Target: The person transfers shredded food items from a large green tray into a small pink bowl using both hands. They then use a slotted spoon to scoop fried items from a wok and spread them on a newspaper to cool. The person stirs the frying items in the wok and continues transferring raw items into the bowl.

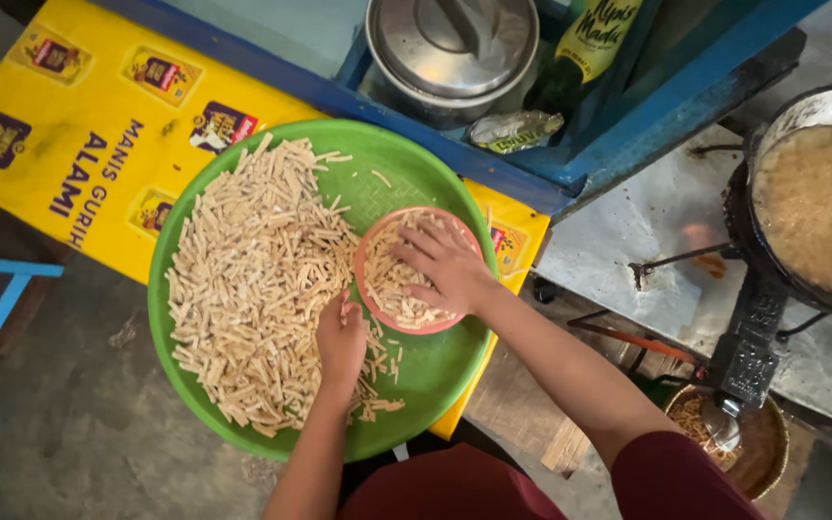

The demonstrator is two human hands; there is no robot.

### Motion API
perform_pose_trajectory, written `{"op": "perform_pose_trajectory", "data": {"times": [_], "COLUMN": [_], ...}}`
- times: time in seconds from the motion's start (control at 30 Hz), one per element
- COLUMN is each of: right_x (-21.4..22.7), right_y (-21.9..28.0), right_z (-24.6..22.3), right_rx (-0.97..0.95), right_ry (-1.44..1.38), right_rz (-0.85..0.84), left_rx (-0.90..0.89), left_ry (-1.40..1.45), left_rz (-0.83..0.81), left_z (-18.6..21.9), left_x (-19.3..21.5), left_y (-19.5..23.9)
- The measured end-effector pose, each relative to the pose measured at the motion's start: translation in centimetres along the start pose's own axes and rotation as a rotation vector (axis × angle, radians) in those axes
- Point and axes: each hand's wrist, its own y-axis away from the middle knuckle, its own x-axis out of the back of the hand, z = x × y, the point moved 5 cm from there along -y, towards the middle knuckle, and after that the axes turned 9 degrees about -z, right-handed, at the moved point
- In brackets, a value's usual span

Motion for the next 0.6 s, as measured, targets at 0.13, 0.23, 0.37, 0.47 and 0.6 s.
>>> {"op": "perform_pose_trajectory", "data": {"times": [0.13, 0.23, 0.37, 0.47, 0.6], "right_x": [0.3, 2.8, 5.8, 9.7, 18.6], "right_y": [0.7, 1.9, 2.3, 2.2, 7.1], "right_z": [0.4, -0.7, -5.8, -10.6, -17.9], "right_rx": [-0.091, -0.112, -0.292, -0.458, -0.591], "right_ry": [0.019, -0.118, 0.016, 0.231, 0.348], "right_rz": [-0.004, 0.191, 0.235, 0.234, 0.467], "left_rx": [-0.152, -0.267, -0.587, -0.841, -0.925], "left_ry": [0.017, -0.202, -0.501, -1.013, -0.975], "left_rz": [0.054, 0.187, 0.191, 0.055, 0.206], "left_z": [0.6, 3.3, 12.7, 22.5, 33.9], "left_x": [-0.2, 0.0, -1.3, -2.4, 1.3], "left_y": [1.4, 2.5, 5.1, 7.9, 17.0]}}
